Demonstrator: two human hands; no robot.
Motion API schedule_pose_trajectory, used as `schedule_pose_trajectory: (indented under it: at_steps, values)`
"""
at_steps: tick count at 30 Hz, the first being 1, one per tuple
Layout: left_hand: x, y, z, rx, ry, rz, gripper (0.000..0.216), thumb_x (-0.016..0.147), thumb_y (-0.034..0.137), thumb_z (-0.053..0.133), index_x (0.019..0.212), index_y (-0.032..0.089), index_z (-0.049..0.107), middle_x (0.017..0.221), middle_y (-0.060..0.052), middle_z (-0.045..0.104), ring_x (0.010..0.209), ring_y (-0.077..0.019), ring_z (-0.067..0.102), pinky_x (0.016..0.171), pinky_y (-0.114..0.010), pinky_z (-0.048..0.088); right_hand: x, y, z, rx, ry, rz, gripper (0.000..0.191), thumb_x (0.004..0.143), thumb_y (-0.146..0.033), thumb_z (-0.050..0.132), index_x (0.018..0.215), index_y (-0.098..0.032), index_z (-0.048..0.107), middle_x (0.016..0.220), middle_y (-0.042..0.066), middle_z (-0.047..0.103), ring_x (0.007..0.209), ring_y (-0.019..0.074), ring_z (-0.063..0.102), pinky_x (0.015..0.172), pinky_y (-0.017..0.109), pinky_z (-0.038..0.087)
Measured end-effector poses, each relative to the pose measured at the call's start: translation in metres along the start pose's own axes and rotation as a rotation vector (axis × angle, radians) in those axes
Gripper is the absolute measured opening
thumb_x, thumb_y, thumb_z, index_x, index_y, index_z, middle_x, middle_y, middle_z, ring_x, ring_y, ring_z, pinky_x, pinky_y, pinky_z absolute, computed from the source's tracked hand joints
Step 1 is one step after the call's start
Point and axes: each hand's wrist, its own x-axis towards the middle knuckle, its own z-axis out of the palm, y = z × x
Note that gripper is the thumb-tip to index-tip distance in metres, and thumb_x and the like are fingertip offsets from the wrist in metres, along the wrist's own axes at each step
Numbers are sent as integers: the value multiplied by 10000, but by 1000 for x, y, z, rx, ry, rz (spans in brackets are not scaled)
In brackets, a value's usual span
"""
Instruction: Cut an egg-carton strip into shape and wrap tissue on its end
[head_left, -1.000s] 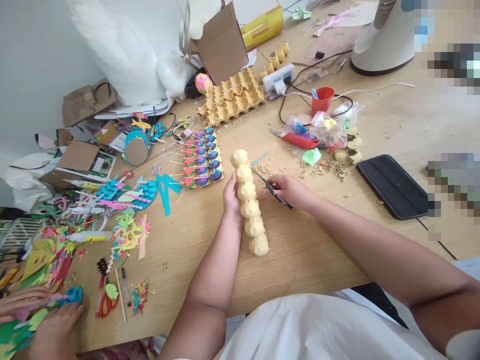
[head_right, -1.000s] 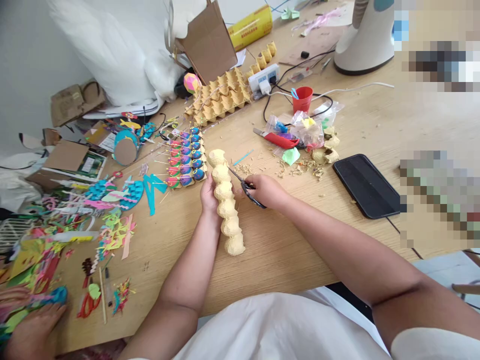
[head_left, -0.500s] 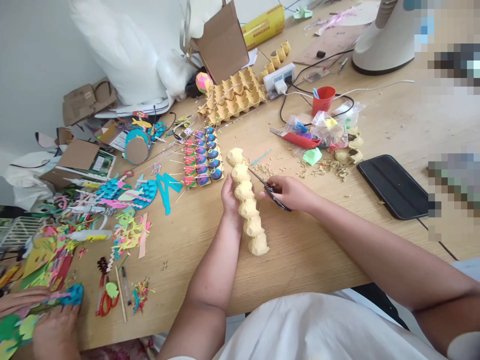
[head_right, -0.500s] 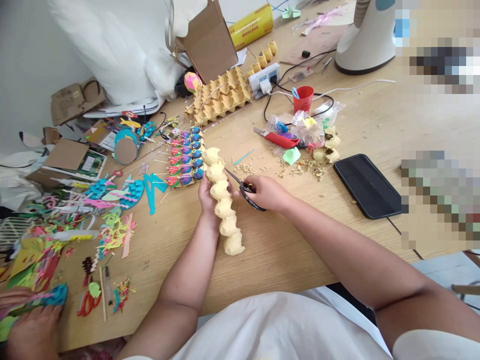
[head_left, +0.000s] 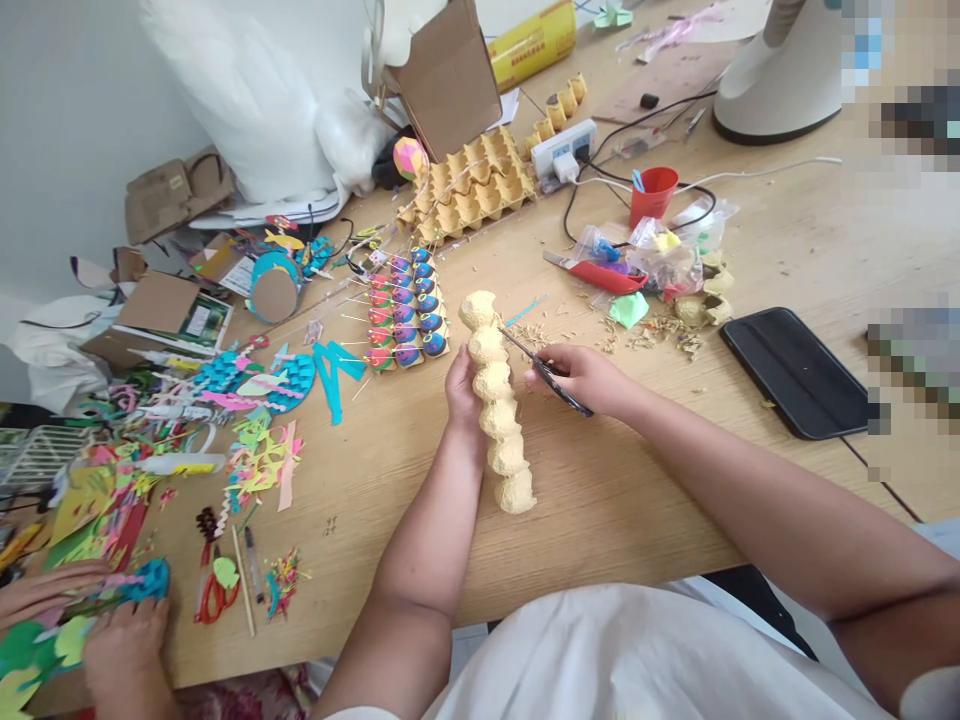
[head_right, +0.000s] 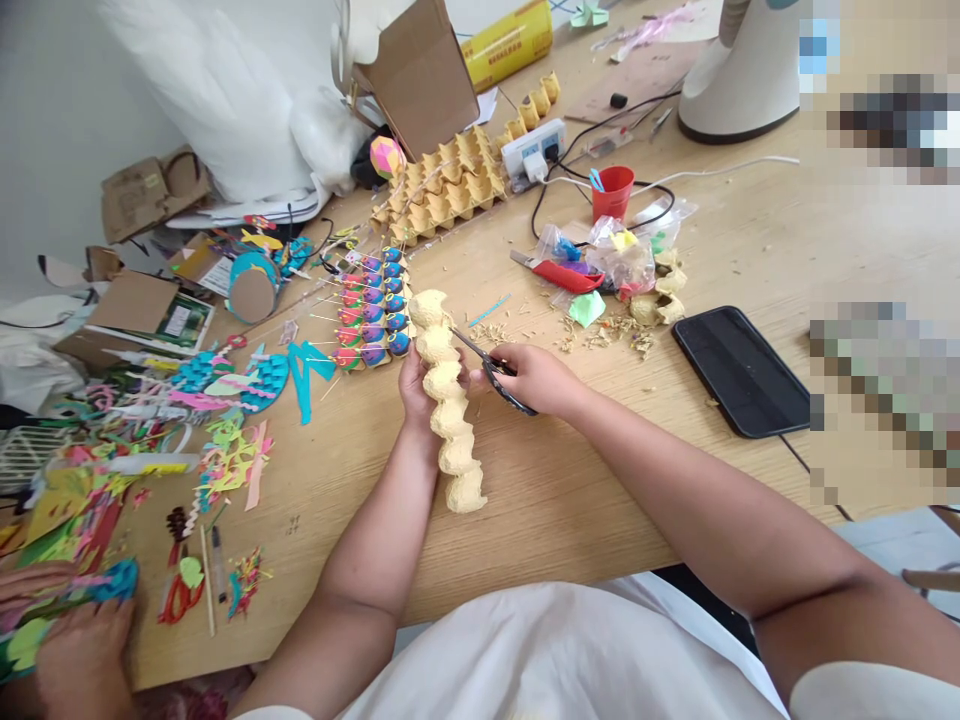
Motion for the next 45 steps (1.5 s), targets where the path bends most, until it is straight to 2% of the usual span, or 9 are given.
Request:
schedule_pose_trajectory:
  at_steps: [8,12,17,24,29,36,39,45]
  values:
    - [0,0,1,25,4,-23,433,1105,546,497,866,280,741,681,-15,719,486,-128,609,488,-242,484,2,6,-1,51,-19,12,636,773,-837,707,819,-206,637,658,-35,465,644,129,386,602,302,271]
    - [5,-1,-9,36,-29,-58,397,1099,550,505,919,290,745,686,-10,729,487,-139,638,474,-241,512,4,9,0,43,-15,-6,645,791,-843,688,832,-201,647,659,-33,459,642,128,377,603,302,266]
    - [10,-2,-18,11,-78,-64,351,1060,586,610,947,289,759,745,-8,751,517,-139,675,487,-243,529,4,8,0,15,-6,-1,641,805,-832,677,862,-194,672,654,-34,453,649,132,378,602,297,255]
    - [10,-5,-15,22,-16,-57,383,1049,616,624,923,281,761,755,-21,759,515,-157,678,480,-264,522,2,3,3,10,34,11,619,787,-802,691,869,-189,675,679,-26,505,676,139,427,637,299,307]
    - [9,-4,-12,33,-5,-52,406,1062,616,596,900,280,759,709,-22,729,484,-152,640,468,-264,496,4,2,1,-90,46,32,607,785,-807,677,824,-203,649,679,-15,524,682,151,455,657,309,316]
    - [4,-1,-8,42,-38,-84,373,1060,603,602,920,305,777,677,-21,708,487,-146,626,514,-283,525,4,0,-9,-156,-2,50,571,801,-770,714,869,-203,692,719,0,560,713,164,486,676,314,331]
    - [4,0,-8,58,-17,-98,426,1060,631,582,888,289,768,674,-29,700,473,-142,612,510,-292,523,2,-1,-14,-157,-32,42,554,803,-746,735,912,-204,698,713,-5,576,691,160,489,667,311,342]
    - [6,1,-9,28,-24,-82,447,1077,634,530,907,296,767,661,-29,689,471,-145,608,523,-297,535,-1,-3,-16,-119,-60,-7,609,785,-805,724,912,-211,668,729,-9,567,699,158,474,644,302,323]
